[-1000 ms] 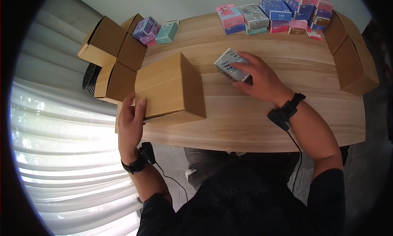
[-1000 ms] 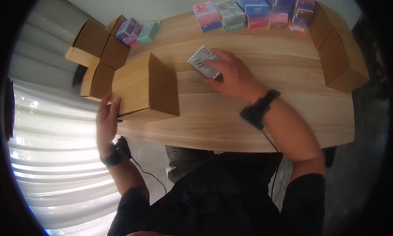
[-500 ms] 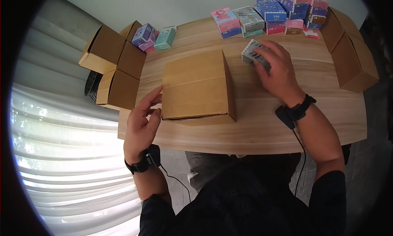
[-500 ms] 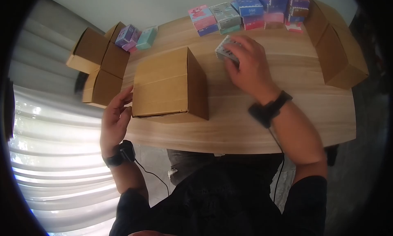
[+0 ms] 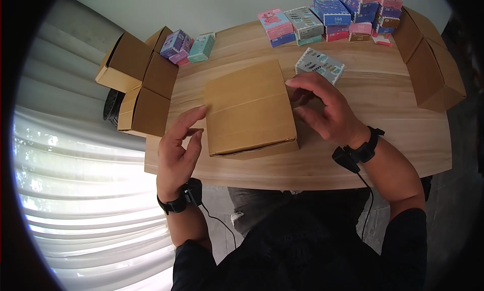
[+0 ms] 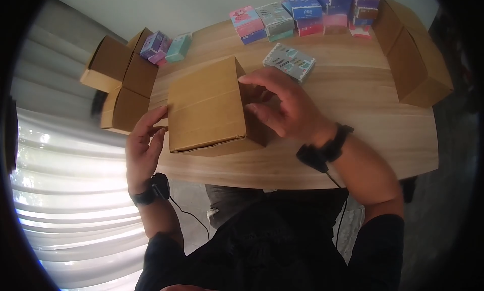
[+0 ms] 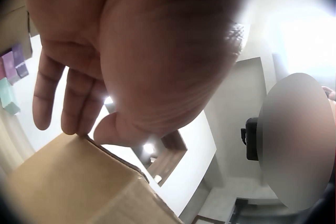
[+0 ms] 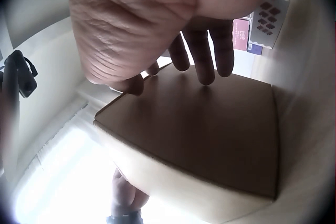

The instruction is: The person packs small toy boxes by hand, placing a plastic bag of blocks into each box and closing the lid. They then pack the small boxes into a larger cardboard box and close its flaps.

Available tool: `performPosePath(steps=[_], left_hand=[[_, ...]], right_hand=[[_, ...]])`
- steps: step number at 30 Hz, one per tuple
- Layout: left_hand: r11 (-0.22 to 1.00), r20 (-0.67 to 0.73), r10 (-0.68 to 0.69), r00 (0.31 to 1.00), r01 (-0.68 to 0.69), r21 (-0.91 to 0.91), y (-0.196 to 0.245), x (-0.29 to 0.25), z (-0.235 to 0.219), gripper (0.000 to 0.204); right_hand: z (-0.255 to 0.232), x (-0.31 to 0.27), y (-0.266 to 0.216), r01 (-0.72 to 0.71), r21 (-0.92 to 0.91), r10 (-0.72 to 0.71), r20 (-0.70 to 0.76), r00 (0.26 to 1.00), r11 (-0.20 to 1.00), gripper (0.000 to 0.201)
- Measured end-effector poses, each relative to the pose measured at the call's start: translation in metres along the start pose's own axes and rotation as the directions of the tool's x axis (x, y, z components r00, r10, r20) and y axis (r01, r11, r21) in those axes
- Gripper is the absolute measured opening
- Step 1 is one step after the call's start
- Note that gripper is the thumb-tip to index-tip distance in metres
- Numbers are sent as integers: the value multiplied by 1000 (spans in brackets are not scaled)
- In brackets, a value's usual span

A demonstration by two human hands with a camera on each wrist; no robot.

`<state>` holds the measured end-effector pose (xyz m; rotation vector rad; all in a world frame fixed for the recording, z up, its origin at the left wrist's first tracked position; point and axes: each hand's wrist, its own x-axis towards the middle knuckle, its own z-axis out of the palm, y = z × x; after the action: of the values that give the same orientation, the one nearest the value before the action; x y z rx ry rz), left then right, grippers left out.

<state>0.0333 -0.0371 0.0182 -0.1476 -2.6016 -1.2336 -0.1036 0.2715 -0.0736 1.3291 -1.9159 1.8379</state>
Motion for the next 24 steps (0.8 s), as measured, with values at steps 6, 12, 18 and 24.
performPosePath(steps=[6,12,18,24], left_hand=[[993,-58,-40,997,33,-115,-11,1,8,37],[961,-134,-18,991,-20,-277,-23,-1,10,36],[955,-135,-25,990,-17,-297,-24,0,10,39],[968,-149,54,987,-88,-235,-31,1,10,40]], right_hand=[[-4,-1,0,-56,66,53,39,998,996,46],[-4,-1,2,-81,79,78,40,996,994,42],[-5,-5,2,-158,126,153,49,987,979,38],[-3,-3,-2,-186,177,179,59,982,966,37]])
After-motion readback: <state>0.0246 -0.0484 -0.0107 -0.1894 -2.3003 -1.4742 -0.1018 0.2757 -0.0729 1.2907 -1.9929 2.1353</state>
